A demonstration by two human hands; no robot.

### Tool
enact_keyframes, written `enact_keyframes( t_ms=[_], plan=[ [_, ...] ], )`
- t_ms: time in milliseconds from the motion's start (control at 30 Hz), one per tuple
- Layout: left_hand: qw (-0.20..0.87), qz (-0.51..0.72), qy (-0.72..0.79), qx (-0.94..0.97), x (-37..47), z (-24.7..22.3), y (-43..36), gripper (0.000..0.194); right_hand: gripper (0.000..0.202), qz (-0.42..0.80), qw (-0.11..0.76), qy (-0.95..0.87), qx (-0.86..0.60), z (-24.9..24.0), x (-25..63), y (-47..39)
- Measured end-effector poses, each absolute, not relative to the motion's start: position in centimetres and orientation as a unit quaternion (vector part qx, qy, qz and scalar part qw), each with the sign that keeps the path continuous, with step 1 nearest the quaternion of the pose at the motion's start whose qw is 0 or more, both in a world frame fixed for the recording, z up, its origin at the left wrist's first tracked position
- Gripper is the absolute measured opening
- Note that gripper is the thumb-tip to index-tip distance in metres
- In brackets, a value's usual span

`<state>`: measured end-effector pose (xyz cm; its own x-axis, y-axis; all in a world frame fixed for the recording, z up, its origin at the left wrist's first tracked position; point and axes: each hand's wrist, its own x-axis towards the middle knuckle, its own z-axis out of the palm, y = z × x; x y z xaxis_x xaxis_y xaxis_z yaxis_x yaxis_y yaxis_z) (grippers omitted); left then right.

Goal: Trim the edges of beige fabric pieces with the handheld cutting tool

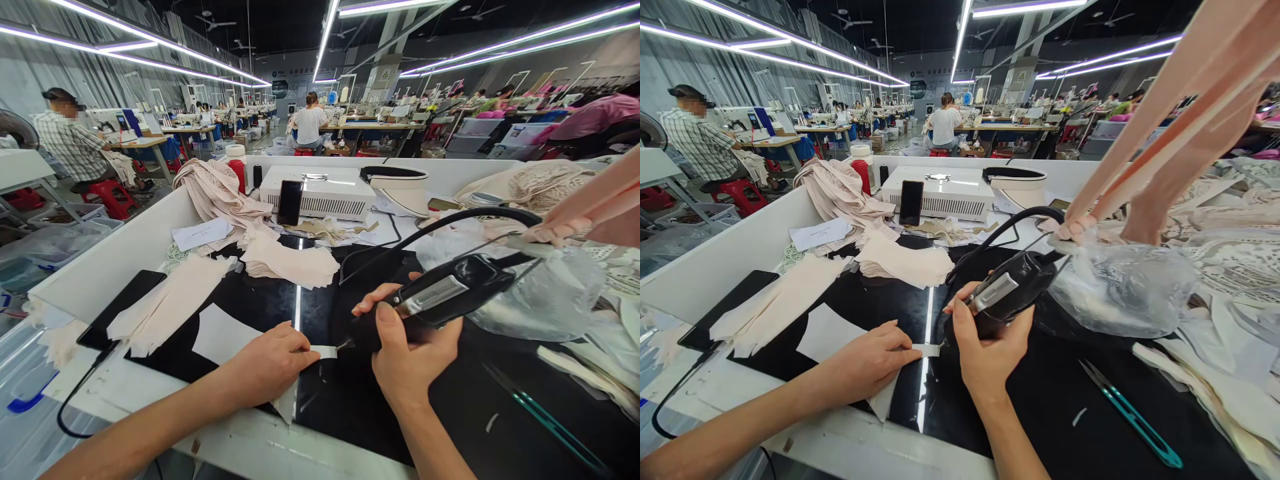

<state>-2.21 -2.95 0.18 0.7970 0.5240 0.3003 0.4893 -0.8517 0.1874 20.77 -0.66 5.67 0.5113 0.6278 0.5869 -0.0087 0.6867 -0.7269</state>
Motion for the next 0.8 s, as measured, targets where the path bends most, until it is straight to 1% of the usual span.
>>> enact_keyframes(
  t_ms=[167,300,533,800],
  plan=[
    [0.017,0.171,0.263,0.949,-1.99,0.21,-3.10,0.039,0.052,0.193,0.799,-0.454,-0.343,5.90,20.77,-0.73],
    [0.011,0.175,0.259,0.950,-1.88,0.25,-3.13,0.035,0.054,0.187,0.800,-0.457,-0.342,6.11,20.83,-0.72],
    [0.010,0.205,0.252,0.946,-1.81,-0.33,-3.14,0.037,0.057,0.190,0.794,-0.453,-0.358,5.87,20.87,-0.65],
    [0.029,0.186,0.262,0.946,-1.95,-0.27,-3.25,0.050,0.054,0.199,0.798,-0.448,-0.349,5.82,20.91,-0.75]
  ],
)
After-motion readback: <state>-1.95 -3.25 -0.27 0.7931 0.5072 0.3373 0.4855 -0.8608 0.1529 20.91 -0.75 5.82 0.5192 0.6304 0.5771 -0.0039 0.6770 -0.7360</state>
